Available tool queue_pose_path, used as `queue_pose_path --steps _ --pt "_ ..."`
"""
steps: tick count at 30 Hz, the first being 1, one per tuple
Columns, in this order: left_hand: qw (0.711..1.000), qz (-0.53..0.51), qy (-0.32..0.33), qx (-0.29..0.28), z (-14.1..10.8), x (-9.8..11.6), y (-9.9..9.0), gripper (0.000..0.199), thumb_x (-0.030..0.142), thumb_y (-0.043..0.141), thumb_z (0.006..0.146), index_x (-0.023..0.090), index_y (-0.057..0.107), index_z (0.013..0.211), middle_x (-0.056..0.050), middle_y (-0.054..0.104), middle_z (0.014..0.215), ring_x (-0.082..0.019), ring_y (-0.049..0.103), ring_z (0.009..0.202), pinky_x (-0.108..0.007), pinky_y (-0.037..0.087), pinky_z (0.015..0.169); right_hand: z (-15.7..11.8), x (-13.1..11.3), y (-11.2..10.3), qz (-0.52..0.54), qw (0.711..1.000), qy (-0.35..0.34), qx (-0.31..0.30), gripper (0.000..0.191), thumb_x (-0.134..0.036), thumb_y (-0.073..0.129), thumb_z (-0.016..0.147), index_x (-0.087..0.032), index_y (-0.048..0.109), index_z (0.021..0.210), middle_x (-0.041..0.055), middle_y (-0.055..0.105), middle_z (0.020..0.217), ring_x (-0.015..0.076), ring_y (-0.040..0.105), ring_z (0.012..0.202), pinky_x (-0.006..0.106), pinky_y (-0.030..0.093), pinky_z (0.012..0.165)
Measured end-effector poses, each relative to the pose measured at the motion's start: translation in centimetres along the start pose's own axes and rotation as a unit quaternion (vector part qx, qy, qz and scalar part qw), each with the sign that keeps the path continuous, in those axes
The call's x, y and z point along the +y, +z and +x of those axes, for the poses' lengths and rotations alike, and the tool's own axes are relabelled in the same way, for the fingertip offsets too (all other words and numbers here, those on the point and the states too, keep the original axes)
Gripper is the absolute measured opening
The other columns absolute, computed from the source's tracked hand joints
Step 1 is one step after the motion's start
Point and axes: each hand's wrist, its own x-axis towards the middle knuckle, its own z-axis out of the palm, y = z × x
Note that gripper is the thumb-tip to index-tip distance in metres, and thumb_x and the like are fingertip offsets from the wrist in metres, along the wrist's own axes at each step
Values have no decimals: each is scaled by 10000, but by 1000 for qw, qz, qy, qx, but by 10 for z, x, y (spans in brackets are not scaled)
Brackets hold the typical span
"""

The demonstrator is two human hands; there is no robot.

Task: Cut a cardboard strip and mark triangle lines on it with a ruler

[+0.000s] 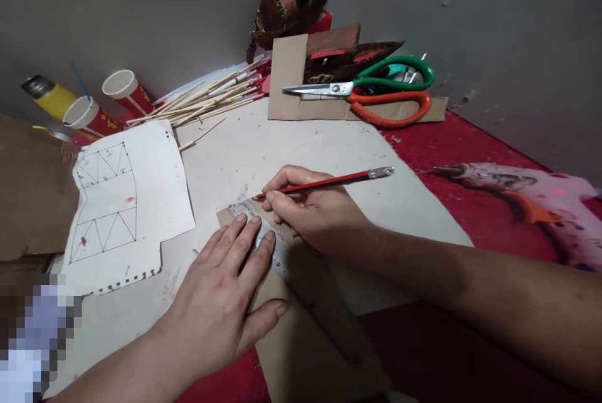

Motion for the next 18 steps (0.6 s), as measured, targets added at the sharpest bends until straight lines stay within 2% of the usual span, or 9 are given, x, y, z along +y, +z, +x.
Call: queue_pose_path --steps 4,11,18 --pt "1000 5 3 2 -1 1 1 650 456 537 955 51 455 1457 -252 470 1510 -431 433 1399 -595 496 1025 -1 -3 -3 25 999 37 5 60 -170 570 815 -200 586 766 -5 654 701 107 574 548 207 422 446" --pt "1000 9 3 14 -1 2 1 628 429 548 952 33 473 1434 -265 483 1493 -426 420 1409 -587 492 1040 1 -13 -5 111 985 127 18 90 -124 603 810 -194 591 756 7 657 717 95 564 533 169 474 393" --pt "1000 13 7 8 0 2 0 631 433 546 953 18 478 1423 -275 479 1493 -434 400 1421 -600 490 1040 4 -17 -4 136 980 143 37 142 -80 583 844 -188 593 753 8 660 697 102 589 559 145 475 369"
